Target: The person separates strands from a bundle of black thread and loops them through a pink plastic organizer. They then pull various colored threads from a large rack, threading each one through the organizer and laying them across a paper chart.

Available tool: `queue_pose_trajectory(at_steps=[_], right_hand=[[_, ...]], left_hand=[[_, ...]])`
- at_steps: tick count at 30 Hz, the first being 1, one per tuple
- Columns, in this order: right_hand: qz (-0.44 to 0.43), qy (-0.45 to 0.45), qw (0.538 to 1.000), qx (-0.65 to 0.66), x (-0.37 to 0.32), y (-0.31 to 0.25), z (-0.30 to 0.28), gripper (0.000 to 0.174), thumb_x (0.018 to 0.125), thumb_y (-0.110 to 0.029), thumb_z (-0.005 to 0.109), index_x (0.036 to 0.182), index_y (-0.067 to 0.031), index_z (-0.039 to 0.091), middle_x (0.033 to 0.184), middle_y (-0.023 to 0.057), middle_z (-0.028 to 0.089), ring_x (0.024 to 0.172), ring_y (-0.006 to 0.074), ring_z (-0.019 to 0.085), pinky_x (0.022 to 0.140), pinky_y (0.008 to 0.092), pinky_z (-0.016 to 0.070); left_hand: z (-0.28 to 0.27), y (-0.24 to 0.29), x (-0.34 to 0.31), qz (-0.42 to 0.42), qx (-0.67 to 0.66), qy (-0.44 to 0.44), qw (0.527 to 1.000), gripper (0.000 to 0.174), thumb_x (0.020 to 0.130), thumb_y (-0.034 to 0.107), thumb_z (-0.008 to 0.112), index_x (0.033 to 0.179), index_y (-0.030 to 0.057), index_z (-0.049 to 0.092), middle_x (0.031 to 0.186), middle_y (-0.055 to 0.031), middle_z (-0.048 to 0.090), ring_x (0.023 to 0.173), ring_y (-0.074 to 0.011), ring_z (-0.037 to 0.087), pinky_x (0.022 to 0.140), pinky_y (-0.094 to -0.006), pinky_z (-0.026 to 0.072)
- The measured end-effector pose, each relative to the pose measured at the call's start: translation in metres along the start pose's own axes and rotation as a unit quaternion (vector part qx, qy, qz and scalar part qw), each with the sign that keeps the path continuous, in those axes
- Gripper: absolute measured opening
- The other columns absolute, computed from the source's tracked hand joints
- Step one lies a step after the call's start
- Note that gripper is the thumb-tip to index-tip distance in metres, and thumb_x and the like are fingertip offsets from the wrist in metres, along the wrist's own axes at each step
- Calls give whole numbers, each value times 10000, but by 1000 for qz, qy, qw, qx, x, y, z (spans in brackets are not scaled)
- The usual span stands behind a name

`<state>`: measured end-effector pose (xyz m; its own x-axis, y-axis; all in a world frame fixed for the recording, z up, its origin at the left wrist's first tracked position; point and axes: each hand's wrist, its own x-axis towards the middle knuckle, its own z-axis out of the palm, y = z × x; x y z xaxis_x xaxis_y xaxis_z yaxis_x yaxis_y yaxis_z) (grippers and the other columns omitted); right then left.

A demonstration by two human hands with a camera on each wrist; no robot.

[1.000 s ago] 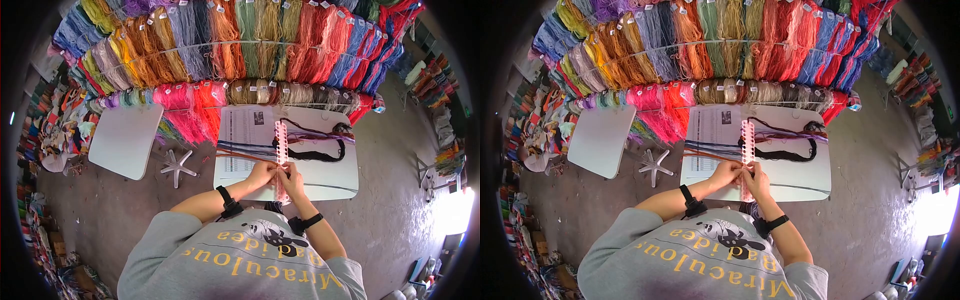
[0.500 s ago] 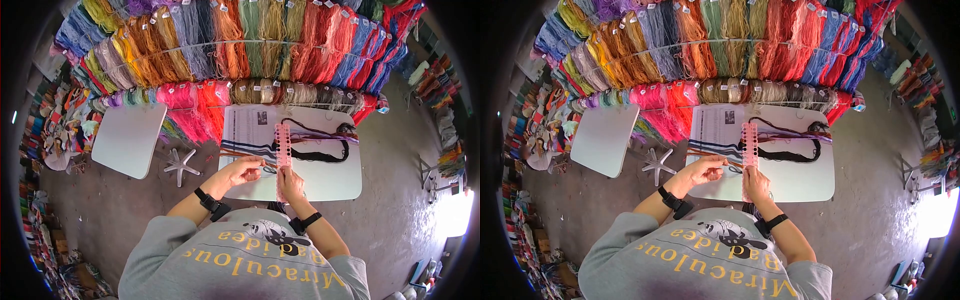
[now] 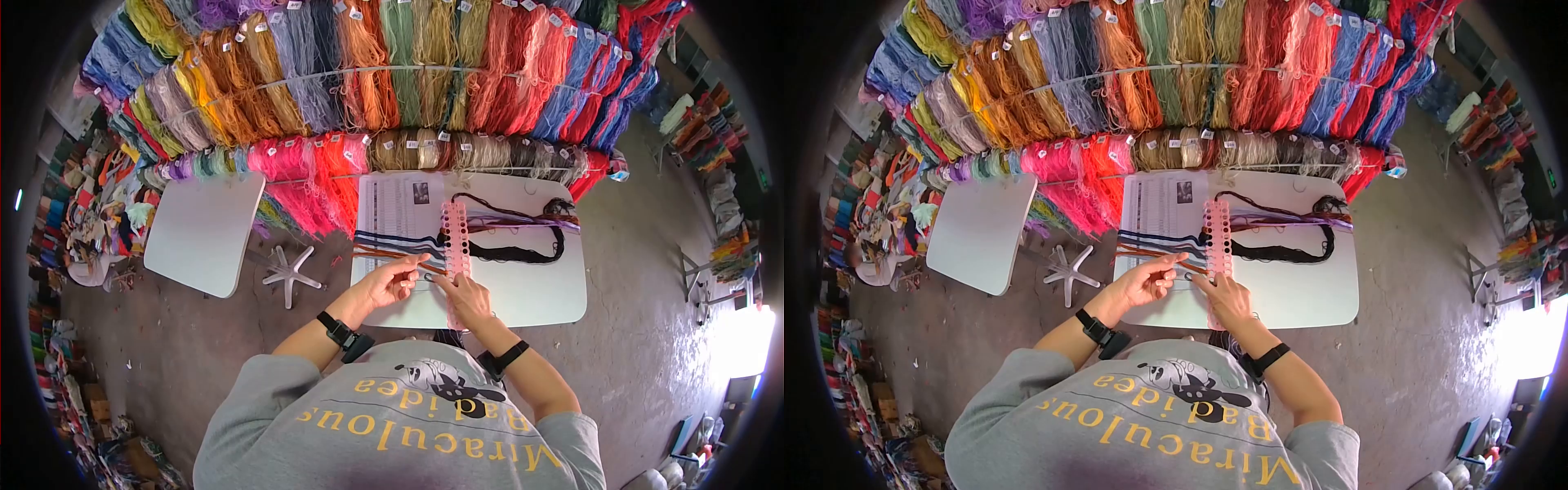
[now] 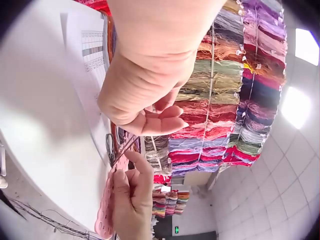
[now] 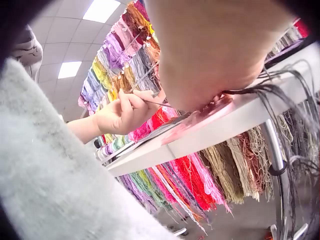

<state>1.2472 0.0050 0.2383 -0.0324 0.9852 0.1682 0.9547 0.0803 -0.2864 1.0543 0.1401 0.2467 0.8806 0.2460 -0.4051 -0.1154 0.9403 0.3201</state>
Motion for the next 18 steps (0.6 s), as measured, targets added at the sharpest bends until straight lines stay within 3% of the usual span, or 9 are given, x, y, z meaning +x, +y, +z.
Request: queue_pose_trajectory(at_steps=[4, 11, 13, 18], right_hand=[[-41, -44, 998, -36, 6, 1, -3, 473, 831, -132, 516, 1261, -327, 489, 863, 102, 554, 723, 277, 631, 558, 384, 523], [-39, -143, 987, -55, 21, -4, -15, 562, 817, -95, 522, 1322, -324, 435, 884, 118, 581, 702, 274, 644, 527, 409, 519], [-37, -149, 987, -52, 20, -3, -16, 649, 799, -74, 541, 1374, -325, 373, 889, 115, 586, 712, 269, 646, 521, 408, 519], [-32, -137, 989, -44, 16, -1, -14, 703, 793, -71, 553, 1410, -318, 322, 888, 106, 584, 716, 270, 646, 523, 403, 521]], left_hand=[[8, -4, -6, 1, 35, 12, 999, 345, 933, 155, 543, 1277, 147, 515, 707, 40, 510, 546, -30, 478, 492, -157, 455], [-5, -10, 2, 43, 138, 74, 987, 336, 916, 124, 544, 1250, 133, 518, 652, 50, 491, 517, -33, 448, 451, -174, 367], [-7, -15, 8, 71, 205, 152, 964, 277, 885, 121, 558, 1160, 97, 541, 660, 28, 502, 488, -57, 453, 445, -209, 349], [1, -25, 21, 50, 249, 137, 957, 129, 896, 119, 554, 1017, 78, 546, 648, 24, 480, 495, -66, 413, 454, -231, 333]])
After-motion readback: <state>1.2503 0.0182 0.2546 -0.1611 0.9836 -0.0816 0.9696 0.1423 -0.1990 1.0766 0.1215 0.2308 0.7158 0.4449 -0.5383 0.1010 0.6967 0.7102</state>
